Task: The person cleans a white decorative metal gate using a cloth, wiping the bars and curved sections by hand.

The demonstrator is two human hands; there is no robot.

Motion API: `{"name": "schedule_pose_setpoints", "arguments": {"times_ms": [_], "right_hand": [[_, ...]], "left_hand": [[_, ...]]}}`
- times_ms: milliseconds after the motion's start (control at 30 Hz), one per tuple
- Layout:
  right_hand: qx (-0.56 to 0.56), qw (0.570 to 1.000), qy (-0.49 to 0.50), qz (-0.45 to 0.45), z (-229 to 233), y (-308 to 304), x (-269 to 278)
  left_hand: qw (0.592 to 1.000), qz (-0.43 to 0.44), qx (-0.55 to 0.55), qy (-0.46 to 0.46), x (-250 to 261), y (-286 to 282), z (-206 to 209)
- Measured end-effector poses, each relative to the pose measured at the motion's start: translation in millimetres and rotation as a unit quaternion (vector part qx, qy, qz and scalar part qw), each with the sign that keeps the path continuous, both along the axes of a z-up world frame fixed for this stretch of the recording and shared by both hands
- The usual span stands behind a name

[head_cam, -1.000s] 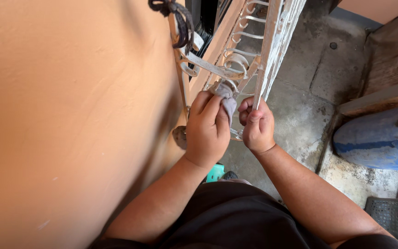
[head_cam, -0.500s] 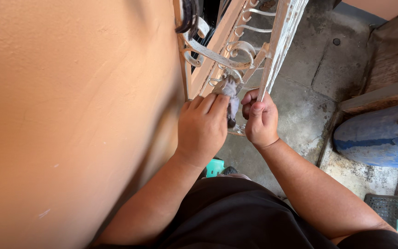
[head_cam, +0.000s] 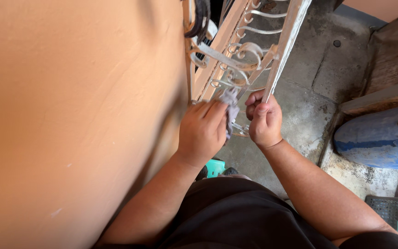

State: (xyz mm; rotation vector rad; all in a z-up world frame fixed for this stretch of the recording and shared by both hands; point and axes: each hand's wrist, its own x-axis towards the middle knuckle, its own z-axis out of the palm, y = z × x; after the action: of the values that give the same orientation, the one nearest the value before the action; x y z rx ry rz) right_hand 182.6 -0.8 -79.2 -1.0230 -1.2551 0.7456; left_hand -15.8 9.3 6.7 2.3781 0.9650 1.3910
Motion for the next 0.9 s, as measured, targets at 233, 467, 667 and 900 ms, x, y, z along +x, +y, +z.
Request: {"name": "schedule_pose_setpoints", "arguments": {"times_ms": [233, 467, 667, 900], "right_hand": [[-0.013, 1.000, -0.016, -0.016, 1.4, -4.1, -1.7], [-0.001, 0.999, -0.022, -0.029, 0.2, -0.7, -3.0], [0.004, 0.999, -0.027, -0.034, 3.1, -1.5, -4.8], [0.042, 0.987, -0.133, -0.085, 4.7, -0.6, -1.5]], "left_hand": [[0.999, -0.019, 0.016, -0.043, 7.7, -1.1, -4.5], [0.998, 0.006, -0.062, -0.021, 23.7, 15.7, 15.6], [0.939, -0.135, -0.235, -0.212, 27.4, 7.2, -8.1], [0.879, -0.196, -0.319, -0.297, 40.1, 17.1, -14.3]]}}
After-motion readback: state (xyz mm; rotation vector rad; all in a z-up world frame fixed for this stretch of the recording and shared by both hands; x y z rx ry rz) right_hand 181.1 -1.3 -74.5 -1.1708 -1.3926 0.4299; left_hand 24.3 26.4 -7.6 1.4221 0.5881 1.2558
